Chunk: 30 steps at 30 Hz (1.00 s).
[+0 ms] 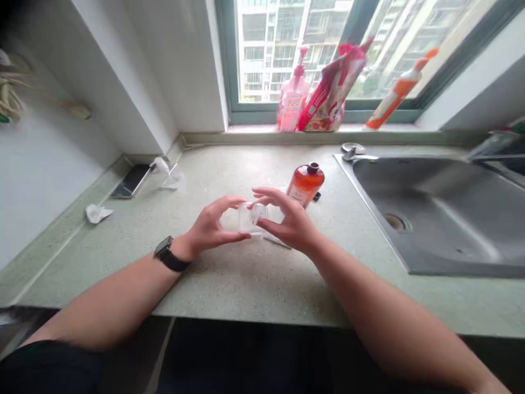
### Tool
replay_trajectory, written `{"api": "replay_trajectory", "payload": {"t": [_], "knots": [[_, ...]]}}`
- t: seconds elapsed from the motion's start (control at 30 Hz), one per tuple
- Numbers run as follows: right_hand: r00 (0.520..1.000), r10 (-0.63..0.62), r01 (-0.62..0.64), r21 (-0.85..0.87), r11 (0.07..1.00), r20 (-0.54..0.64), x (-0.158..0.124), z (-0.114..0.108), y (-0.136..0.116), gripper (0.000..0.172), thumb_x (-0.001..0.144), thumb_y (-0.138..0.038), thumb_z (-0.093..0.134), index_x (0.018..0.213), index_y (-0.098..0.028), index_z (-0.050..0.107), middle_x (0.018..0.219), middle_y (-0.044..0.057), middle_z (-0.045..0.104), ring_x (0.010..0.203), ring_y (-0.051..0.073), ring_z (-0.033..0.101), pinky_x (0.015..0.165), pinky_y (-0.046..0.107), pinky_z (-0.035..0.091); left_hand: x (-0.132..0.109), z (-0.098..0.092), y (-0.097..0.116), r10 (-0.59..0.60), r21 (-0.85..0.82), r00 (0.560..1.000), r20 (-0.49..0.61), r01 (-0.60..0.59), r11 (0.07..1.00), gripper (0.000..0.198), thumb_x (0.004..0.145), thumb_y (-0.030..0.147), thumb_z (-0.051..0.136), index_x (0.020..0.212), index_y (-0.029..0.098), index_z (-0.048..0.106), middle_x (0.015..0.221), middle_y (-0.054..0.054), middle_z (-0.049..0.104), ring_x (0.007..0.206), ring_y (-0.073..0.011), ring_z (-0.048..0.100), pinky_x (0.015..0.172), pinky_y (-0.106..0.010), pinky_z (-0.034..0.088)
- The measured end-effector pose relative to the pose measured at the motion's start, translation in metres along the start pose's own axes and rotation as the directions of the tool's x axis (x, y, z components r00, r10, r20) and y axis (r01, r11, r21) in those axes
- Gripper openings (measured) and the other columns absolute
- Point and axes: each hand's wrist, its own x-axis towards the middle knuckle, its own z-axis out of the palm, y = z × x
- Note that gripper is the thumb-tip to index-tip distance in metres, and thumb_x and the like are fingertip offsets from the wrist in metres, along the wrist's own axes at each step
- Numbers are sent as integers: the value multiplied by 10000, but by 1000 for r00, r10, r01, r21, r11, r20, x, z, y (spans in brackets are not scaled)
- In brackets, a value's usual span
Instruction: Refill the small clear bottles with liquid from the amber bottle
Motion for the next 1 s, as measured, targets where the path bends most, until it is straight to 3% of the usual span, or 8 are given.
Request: {"api": "replay_trajectory", "payload": {"t": [0.23, 0.43, 0.57, 0.73, 1.0], "knots": [[997, 8, -16, -103, 995, -73, -2, 7, -4, 445, 864, -319, 851, 1264, -292, 657, 1059, 39, 776, 975, 239, 745, 895, 437, 580, 1, -1, 7, -34, -3, 999, 29, 34, 999, 696, 783, 478, 933, 1337, 184, 631, 1246, -128, 755, 1118, -270, 740, 977, -422, 593], [1000, -15, 15, 22, 1000, -16, -1, 3, -3, 576, 893, -299, 819, 1416, -307, 576, 1223, 63, 771, 1204, 270, 728, 1107, 501, 536, 1, -1, 5, -51, -33, 998, 21, 52, 998, 668, 796, 437, 929, 1343, 190, 637, 1278, -127, 746, 1130, -260, 734, 973, -404, 591], [1000, 21, -22, 65, 998, 6, -1, 1, -2, 519, 918, -326, 795, 1401, -307, 607, 1298, 73, 751, 1191, 258, 740, 1072, 479, 582, 1, -1, 6, -66, -69, 997, 29, 68, 995, 661, 798, 423, 928, 1343, 189, 639, 1274, -127, 750, 1119, -254, 741, 980, -401, 596], [997, 56, -53, 59, 997, -55, -2, 0, -3, 407, 863, -339, 851, 1231, -293, 683, 1177, 48, 769, 1071, 244, 766, 1000, 457, 625, 0, 1, 15, -98, -8, 995, 7, 98, 995, 699, 766, 492, 939, 1313, 178, 635, 1232, -127, 753, 1036, -252, 752, 946, -418, 603], [980, 20, -24, -17, 1000, -197, -2, 7, -12, 346, 803, -350, 900, 1051, -270, 672, 967, 9, 768, 918, 213, 791, 913, 411, 684, 0, 0, 24, -83, 107, 997, 0, 83, 991, 697, 791, 564, 903, 1299, 198, 596, 1185, -108, 738, 1018, -256, 729, 921, -430, 600]]}}
